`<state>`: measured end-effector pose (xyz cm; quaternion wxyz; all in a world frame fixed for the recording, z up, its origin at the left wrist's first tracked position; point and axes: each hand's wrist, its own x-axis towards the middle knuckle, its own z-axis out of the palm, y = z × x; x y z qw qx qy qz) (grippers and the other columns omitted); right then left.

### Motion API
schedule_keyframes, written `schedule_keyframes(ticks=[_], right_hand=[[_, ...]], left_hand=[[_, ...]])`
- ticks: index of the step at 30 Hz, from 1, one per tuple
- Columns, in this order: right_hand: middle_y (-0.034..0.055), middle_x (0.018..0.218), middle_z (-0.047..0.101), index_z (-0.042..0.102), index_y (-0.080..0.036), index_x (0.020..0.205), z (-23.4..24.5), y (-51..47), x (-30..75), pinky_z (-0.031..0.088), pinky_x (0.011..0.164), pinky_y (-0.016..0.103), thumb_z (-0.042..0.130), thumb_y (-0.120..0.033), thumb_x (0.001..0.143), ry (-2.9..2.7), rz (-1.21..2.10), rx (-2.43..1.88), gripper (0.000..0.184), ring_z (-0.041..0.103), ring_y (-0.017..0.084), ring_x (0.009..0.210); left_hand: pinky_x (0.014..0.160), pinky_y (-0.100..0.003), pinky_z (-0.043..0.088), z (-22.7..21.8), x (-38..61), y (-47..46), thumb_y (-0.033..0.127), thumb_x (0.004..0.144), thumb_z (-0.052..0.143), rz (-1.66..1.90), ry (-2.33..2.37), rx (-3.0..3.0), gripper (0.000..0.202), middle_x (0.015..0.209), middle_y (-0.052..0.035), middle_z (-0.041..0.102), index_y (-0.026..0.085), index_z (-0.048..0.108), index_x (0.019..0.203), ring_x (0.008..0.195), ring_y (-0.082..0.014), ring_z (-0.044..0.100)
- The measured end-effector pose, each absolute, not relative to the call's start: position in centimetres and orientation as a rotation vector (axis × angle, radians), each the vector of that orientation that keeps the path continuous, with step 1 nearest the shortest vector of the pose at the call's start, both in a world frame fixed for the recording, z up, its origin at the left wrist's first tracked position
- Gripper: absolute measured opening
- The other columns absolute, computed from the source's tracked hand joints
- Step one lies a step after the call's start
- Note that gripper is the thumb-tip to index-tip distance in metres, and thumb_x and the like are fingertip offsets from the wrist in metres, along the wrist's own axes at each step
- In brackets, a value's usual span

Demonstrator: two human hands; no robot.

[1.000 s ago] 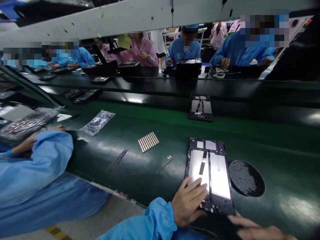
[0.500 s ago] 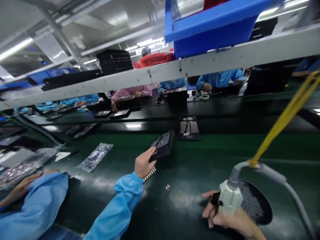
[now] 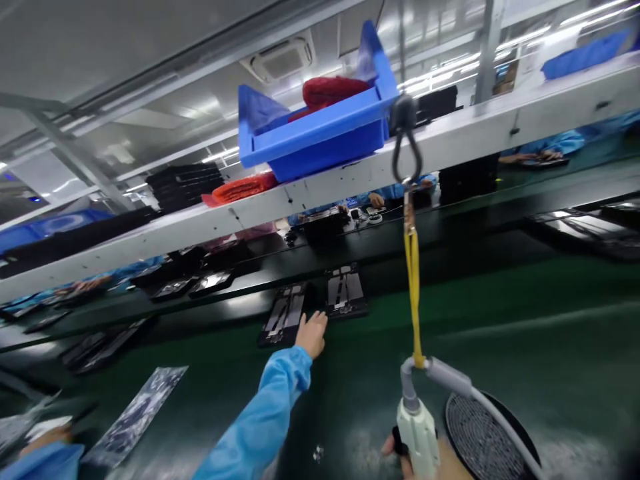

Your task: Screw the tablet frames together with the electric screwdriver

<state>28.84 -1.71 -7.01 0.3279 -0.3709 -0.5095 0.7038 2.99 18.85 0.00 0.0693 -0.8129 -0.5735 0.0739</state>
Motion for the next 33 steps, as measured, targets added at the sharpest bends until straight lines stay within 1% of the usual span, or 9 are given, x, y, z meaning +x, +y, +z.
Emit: schedule_keyframes(ticks=[3,6,9,14,19,22,25,30,33], right_hand=[[-0.0016,0.059,0.054,0.068,-0.022,0.084,-7.3,0.3,28.4,0.047,0.06,0.028,0.081,-0.047,0.053,-1.334,1.897,-1.02,0.042,0.059,0.018,0.06],[-0.0007,0.053,0.056,0.07,-0.024,0.072,-6.8,2.1,28.1,0.051,0.059,0.032,0.078,-0.056,0.055,-1.318,1.884,-1.045,0.037,0.062,0.022,0.059],[-0.0024,0.051,0.055,0.071,-0.029,0.07,-6.2,2.8,28.1,0.052,0.057,0.034,0.072,-0.065,0.058,-1.295,1.84,-1.059,0.038,0.064,0.023,0.057],[-0.0037,0.057,0.058,0.071,-0.032,0.075,-6.3,0.9,28.2,0.052,0.065,0.032,0.079,-0.046,0.059,-1.274,1.786,-1.057,0.023,0.066,0.022,0.067],[-0.0049,0.061,0.058,0.065,-0.022,0.097,-5.2,-2.2,28.2,0.047,0.057,0.025,0.082,-0.026,0.054,-1.2,1.613,-1.056,0.047,0.058,0.014,0.057],[-0.0082,0.058,0.054,0.059,-0.019,0.105,-3.0,-3.5,29.7,0.042,0.047,0.021,0.081,-0.029,0.058,-1.093,1.524,-0.963,0.053,0.049,0.008,0.045],[-0.0082,0.052,0.053,0.058,-0.018,0.1,-0.7,-3.7,32.7,0.039,0.041,0.022,0.081,-0.035,0.064,-1.002,1.351,-0.929,0.046,0.047,0.009,0.039],[-0.0069,0.047,0.056,0.056,-0.02,0.087,0.2,-2.9,37.9,0.045,0.045,0.026,0.08,-0.029,0.067,-0.895,0.951,-0.979,0.033,0.053,0.013,0.04],[-0.0071,0.045,0.055,0.055,-0.02,0.084,-0.8,-2.4,38.9,0.045,0.046,0.027,0.081,-0.027,0.066,-0.876,0.863,-1.019,0.032,0.052,0.013,0.04]], left_hand=[[0.115,-0.053,0.023,-0.9,6.8,20.6,-0.001,0.066,0.054,0.232,-1.657,-2.463,0.078,0.152,-0.0118,0.038,0.02,0.044,0.14,0.142,-0.0267,0.031],[0.103,-0.052,0.041,-0.4,8.6,22.4,-0.005,0.061,0.053,0.199,-1.679,-2.394,0.076,0.147,-0.0175,0.044,0.015,0.049,0.134,0.133,-0.0316,0.045],[0.088,-0.045,0.05,1.4,8.8,23.2,-0.003,0.065,0.051,0.101,-1.705,-2.298,0.059,0.135,-0.0205,0.055,0.011,0.058,0.122,0.119,-0.0332,0.057],[0.082,-0.044,0.05,4.9,8.6,21.0,0.01,0.072,0.049,-0.079,-1.696,-2.198,0.031,0.102,-0.0156,0.072,0.013,0.067,0.097,0.097,-0.033,0.067],[0.09,-0.041,0.05,5.0,7.5,14.7,0.014,0.063,0.054,-0.262,-1.603,-2.258,0.043,0.108,-0.0096,0.073,0.018,0.069,0.103,0.101,-0.03,0.067],[0.091,-0.039,0.052,3.1,6.7,9.2,0.01,0.058,0.05,-0.645,-1.385,-2.297,0.05,0.111,-0.0064,0.073,0.019,0.07,0.103,0.104,-0.0281,0.067],[0.093,-0.039,0.052,1.1,6.4,2.7,0.008,0.058,0.046,-0.841,-1.197,-2.386,0.057,0.114,-0.0073,0.072,0.018,0.066,0.11,0.107,-0.0264,0.066],[0.105,-0.044,0.041,-2.0,7.2,-7.3,0.003,0.07,0.044,-0.834,-1.11,-2.572,0.057,0.121,-0.0066,0.068,0.019,0.059,0.123,0.123,-0.0251,0.057],[0.118,-0.05,0.021,-3.7,7.9,-10.7,0.026,0.086,0.053,-0.731,-0.909,-2.684,0.035,0.123,-0.0088,0.067,0.014,0.062,0.118,0.13,-0.0302,0.049]])
